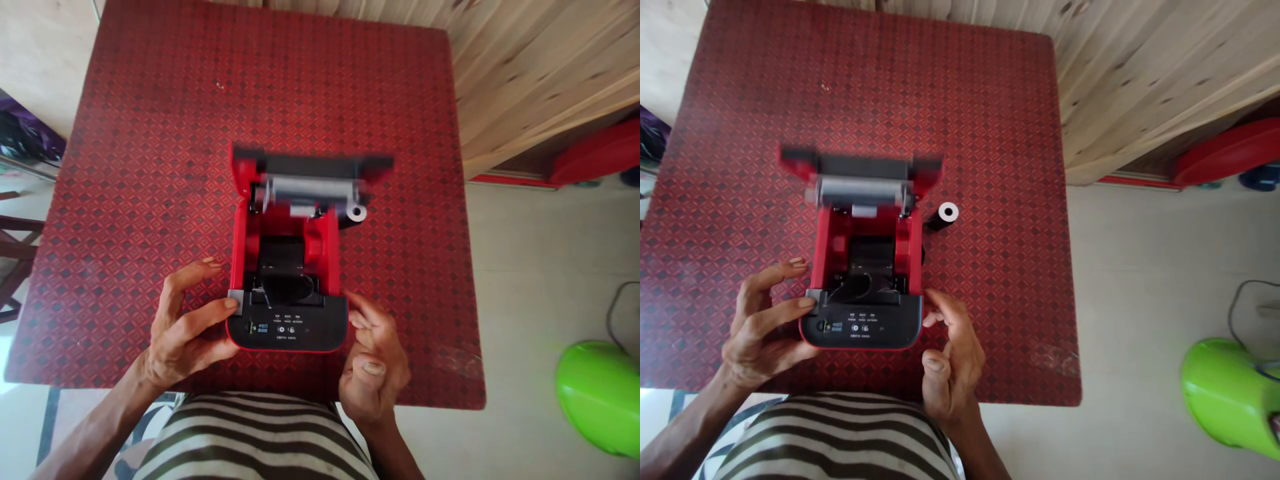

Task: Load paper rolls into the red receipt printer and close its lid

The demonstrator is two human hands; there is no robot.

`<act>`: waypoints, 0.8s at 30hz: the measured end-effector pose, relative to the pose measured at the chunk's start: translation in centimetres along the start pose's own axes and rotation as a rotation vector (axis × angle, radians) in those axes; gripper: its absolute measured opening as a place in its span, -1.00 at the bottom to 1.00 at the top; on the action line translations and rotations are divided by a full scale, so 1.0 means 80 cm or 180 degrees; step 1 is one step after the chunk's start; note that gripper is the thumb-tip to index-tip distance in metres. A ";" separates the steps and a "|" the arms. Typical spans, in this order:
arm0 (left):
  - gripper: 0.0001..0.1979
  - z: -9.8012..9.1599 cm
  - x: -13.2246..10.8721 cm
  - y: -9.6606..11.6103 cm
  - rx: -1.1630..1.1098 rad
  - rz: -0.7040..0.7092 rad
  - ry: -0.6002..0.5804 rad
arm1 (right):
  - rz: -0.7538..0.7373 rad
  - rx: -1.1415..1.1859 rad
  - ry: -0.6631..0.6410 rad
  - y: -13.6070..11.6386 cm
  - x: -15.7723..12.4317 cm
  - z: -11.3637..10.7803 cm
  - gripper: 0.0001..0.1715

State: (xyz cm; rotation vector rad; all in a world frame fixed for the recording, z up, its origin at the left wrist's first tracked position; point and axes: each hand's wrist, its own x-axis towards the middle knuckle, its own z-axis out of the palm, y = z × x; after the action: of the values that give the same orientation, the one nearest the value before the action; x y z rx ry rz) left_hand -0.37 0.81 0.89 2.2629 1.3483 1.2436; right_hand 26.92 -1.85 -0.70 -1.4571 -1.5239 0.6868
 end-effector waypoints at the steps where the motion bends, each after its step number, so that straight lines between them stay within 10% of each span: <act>1: -0.63 0.002 -0.001 0.000 -0.0015 0.0002 0.0009 | -0.0065 -0.0010 0.0052 -0.001 0.003 -0.002 -0.29; 8: -0.55 0.011 -0.008 -0.001 -0.0024 0.0211 0.0192 | -0.1276 -0.0849 0.0427 -0.052 0.070 -0.032 -0.57; 13: -0.53 0.011 -0.011 -0.001 0.0000 0.0184 0.0165 | -0.2167 -0.1730 -0.0695 -0.104 0.127 -0.016 -0.64; 24: -0.45 0.013 -0.022 0.000 -0.0059 0.0044 0.0061 | -0.1217 -0.3552 -0.2699 -0.136 0.184 0.061 -0.64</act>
State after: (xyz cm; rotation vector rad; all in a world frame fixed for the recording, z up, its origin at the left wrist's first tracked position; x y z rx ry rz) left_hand 0.06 -0.40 -0.72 2.2573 1.3243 1.2802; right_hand 18.81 11.66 9.83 -1.5826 -3.0691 0.1520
